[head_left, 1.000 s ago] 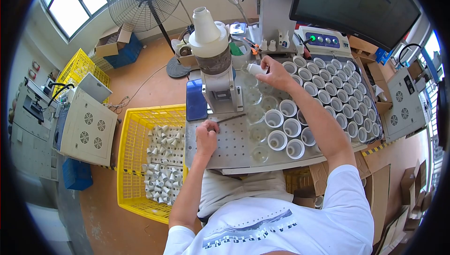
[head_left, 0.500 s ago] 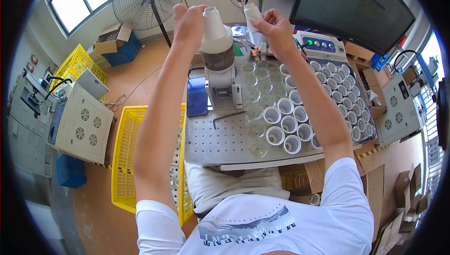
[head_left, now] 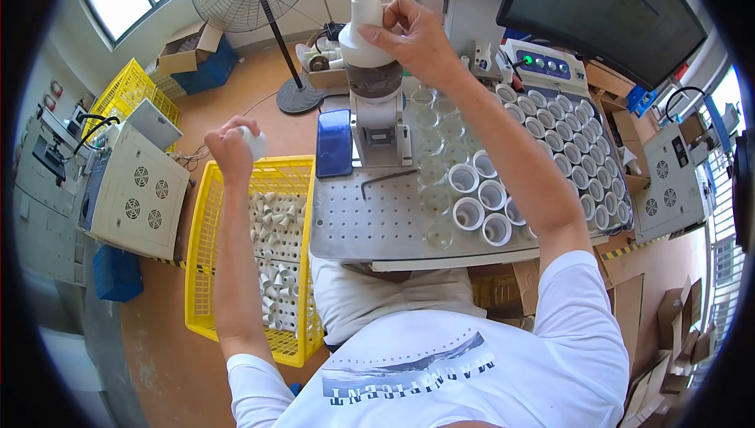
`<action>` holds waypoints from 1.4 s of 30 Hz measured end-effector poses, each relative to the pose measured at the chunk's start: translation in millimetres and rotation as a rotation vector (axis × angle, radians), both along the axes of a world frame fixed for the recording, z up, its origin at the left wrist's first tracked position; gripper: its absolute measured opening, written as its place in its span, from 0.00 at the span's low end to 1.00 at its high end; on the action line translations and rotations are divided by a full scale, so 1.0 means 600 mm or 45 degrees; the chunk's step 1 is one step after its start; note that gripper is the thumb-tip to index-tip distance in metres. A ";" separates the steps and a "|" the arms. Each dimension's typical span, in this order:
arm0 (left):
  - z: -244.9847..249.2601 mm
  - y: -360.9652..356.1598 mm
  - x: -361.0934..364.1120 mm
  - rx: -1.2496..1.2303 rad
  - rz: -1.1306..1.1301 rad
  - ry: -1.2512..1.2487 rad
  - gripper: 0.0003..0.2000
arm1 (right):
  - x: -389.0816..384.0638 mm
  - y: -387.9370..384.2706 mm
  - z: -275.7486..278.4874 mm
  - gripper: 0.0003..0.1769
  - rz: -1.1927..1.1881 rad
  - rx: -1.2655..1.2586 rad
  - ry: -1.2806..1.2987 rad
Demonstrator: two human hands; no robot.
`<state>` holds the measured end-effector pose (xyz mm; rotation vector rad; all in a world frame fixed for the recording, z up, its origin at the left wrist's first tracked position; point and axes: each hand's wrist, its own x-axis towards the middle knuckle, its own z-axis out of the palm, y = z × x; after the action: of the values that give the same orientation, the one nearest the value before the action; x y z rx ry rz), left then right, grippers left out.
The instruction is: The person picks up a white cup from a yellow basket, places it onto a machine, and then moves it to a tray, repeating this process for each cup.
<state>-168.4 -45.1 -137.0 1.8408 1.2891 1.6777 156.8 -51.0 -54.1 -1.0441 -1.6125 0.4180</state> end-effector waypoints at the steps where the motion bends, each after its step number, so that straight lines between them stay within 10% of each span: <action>1: -0.045 0.009 -0.047 -0.045 0.065 0.110 0.15 | 0.012 -0.009 -0.003 0.18 0.070 -0.035 0.000; 9: -0.230 0.049 -0.302 -0.383 0.614 0.397 0.14 | 0.123 -0.190 -0.049 0.29 -0.051 -0.813 -1.222; 18: -0.171 -0.095 0.089 -0.234 -0.085 0.332 0.09 | 0.104 -0.214 -0.141 0.26 0.091 -0.810 -1.652; 24: -0.240 -0.151 0.210 -0.243 -0.463 0.328 0.07 | 0.184 -0.132 -0.080 0.30 -0.064 -0.755 -1.053; 26: -0.253 -0.149 0.221 -0.228 -0.496 0.358 0.07 | 0.202 -0.088 -0.116 0.30 -0.093 -0.791 -0.309; 32: -0.253 -0.148 0.218 -0.421 -0.450 0.352 0.07 | 0.249 -0.025 -0.262 0.29 -0.357 -0.427 -0.141; 42: -0.245 -0.157 0.221 -0.418 -0.388 0.310 0.07 | 0.230 -0.049 -0.242 0.22 -0.353 -0.453 -0.121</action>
<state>-35.9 -139.4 -284.2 1.9576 1.2121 1.0446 294.8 -80.5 -199.1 -1.5551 -1.4772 0.4826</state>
